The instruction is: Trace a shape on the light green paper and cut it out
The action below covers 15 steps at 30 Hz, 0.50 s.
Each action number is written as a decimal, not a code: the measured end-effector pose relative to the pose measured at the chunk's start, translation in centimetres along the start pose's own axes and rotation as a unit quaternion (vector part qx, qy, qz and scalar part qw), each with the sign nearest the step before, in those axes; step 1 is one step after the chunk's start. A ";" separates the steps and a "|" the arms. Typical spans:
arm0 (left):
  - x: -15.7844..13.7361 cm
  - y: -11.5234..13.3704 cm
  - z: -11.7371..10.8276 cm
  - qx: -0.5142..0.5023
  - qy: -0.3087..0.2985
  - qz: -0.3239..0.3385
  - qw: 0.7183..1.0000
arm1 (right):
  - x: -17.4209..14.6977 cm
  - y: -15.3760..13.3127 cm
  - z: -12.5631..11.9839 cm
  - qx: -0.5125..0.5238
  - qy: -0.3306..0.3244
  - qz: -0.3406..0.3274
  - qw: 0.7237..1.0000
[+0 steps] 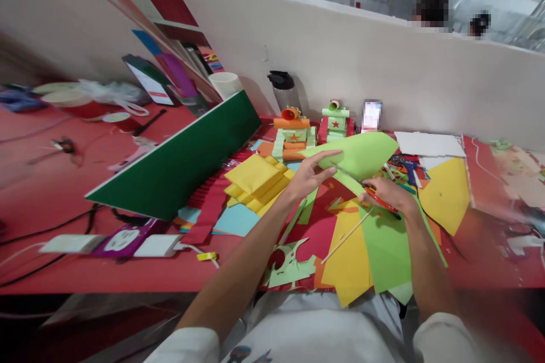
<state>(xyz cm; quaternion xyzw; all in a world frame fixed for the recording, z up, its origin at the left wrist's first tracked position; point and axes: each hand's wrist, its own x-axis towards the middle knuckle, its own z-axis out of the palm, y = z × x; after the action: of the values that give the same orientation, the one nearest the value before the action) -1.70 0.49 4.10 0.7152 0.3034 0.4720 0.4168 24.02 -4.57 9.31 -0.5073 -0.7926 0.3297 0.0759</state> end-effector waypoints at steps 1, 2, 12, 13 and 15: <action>0.0 0.1 0.0 -0.001 0.002 -0.001 1.000 | 0.1 0.0 0.1 -0.003 0.001 0.003 1.000; 0.0 0.2 0.0 0.000 0.005 0.000 1.000 | 0.1 0.1 0.1 -0.005 0.002 0.005 1.000; 0.1 0.2 0.0 0.016 0.029 0.019 0.999 | 0.3 -0.2 0.6 0.028 0.017 0.040 0.999; 0.1 0.1 0.0 0.018 0.036 0.021 0.999 | 0.3 -0.3 0.5 0.030 0.019 0.046 0.998; 0.0 -0.1 0.0 0.024 0.049 0.017 0.998 | 0.2 -0.3 0.5 0.034 0.022 0.049 0.998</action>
<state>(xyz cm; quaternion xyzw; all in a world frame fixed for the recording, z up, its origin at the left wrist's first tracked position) -1.67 0.56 4.03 0.7058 0.3222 0.5067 0.3760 23.47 -4.74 9.08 -0.5497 -0.7534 0.3485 0.0939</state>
